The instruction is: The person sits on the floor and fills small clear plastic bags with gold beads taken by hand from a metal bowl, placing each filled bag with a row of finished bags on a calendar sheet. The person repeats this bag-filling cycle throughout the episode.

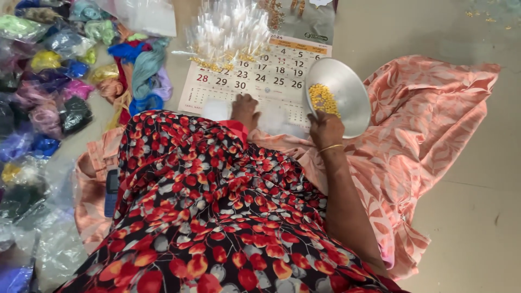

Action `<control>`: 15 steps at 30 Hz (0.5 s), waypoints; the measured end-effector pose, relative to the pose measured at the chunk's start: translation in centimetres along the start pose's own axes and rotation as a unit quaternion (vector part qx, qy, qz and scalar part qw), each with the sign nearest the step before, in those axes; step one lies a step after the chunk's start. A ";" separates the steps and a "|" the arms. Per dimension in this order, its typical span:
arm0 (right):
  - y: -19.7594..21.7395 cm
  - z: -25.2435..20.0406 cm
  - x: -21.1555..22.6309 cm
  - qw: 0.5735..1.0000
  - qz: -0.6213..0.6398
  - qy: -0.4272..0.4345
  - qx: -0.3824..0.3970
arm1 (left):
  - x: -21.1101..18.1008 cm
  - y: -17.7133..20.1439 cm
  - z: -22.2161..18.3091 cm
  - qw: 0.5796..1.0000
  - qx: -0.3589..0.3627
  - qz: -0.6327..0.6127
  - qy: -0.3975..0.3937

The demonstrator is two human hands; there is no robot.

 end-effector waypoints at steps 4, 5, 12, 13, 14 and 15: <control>0.6 0.2 -0.3 1.000 0.014 -0.024 0.007 | -2.0 0.0 1.6 1.000 -0.003 -0.003 -0.026; 0.4 0.2 -0.4 1.000 0.003 -0.025 0.015 | -3.1 0.1 2.2 1.000 0.022 0.005 -0.021; -0.4 0.3 0.6 0.998 -0.022 -0.026 0.058 | -7.1 1.0 3.0 0.991 0.069 0.094 -0.060; -0.5 0.4 0.4 0.998 -0.021 -0.029 0.057 | -6.0 -0.5 3.2 0.991 0.071 0.094 -0.063; -0.8 0.5 0.4 0.997 -0.035 -0.027 0.064 | -4.9 -2.0 3.3 0.992 0.075 0.081 -0.061; -1.2 0.6 0.4 0.996 -0.050 -0.024 0.072 | -3.7 -3.5 3.4 0.993 0.080 0.068 -0.059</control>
Point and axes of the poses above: each hand's wrist, its own z-axis towards the middle knuckle, its own y-axis out of the back of the hand, x = y × z, the point moved 4 cm from there along z, towards the middle knuckle, and after that the axes turned 8 degrees about x, right-handed, at the moved point
